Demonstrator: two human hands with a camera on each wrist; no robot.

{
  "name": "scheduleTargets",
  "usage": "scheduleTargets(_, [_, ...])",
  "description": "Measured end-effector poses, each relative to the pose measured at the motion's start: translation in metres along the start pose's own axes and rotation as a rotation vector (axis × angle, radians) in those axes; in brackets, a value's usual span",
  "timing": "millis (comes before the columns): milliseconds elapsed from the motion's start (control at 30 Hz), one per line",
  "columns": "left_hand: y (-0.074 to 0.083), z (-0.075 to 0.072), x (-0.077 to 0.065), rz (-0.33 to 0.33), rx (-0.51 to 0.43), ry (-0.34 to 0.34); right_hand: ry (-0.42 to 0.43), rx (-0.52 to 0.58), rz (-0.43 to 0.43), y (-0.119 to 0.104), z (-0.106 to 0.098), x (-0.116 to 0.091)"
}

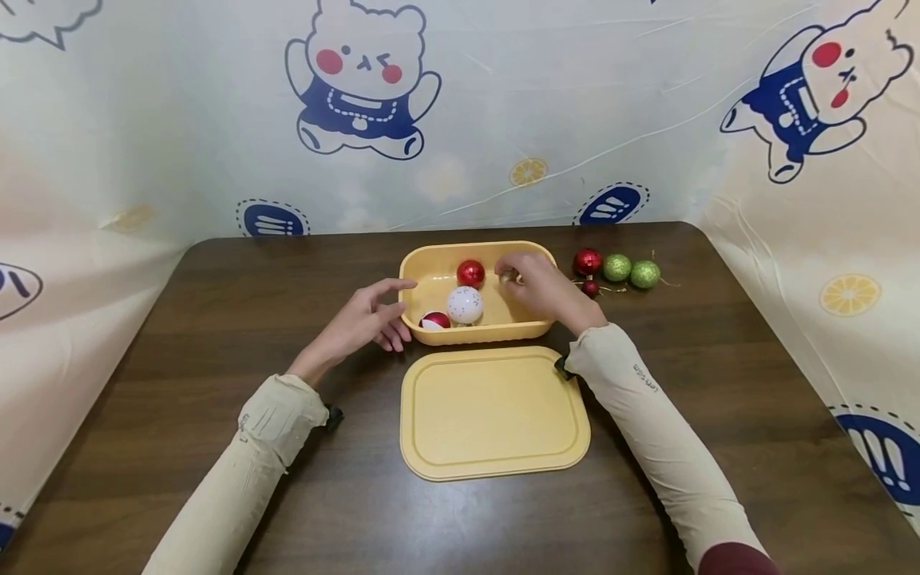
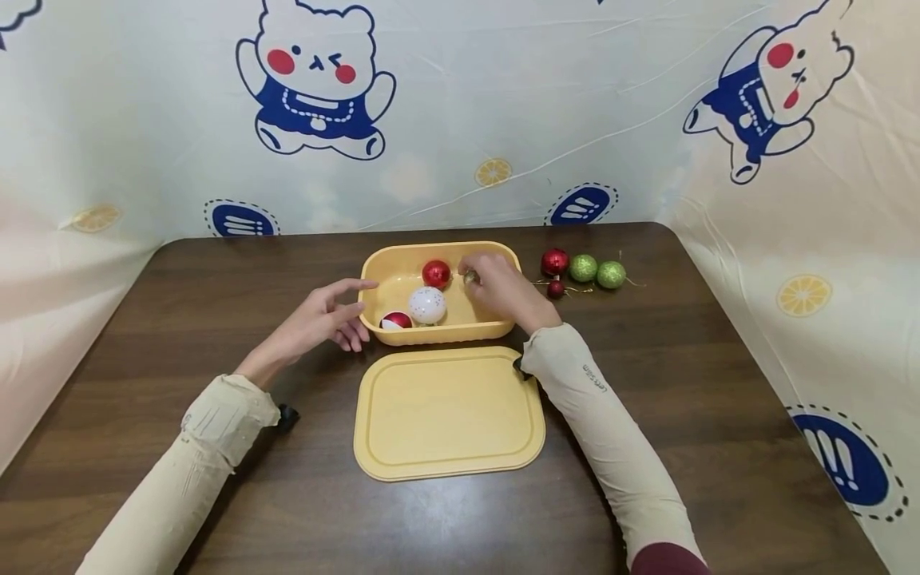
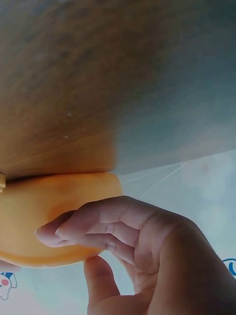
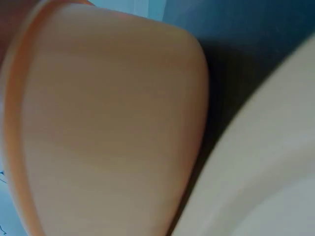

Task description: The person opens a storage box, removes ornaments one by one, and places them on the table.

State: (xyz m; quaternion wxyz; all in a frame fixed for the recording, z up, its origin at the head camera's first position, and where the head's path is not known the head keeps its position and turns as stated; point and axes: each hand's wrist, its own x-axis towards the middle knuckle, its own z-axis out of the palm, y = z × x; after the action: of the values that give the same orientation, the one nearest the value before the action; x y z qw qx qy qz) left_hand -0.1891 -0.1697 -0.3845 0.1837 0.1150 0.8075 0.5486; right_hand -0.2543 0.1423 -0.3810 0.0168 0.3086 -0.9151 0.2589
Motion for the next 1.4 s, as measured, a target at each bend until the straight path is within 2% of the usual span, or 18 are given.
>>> scheduleTargets(400, [0.000,0.000,0.000,-0.007,0.010,-0.008,0.047,-0.015,0.044,-0.006,-0.017,-0.009])
scheduleTargets(900, [-0.002,-0.002,0.000,-0.005,0.005,-0.007,0.050,-0.007,0.071,-0.016,-0.029,-0.011])
scheduleTargets(1200, [-0.001,-0.002,0.000,0.007,0.002,-0.011,0.097,-0.045,-0.012,-0.017,-0.033,-0.017])
scheduleTargets(1400, [-0.001,-0.002,0.000,-0.003,-0.008,-0.011,0.085,-0.043,-0.001,-0.019,-0.034,-0.022])
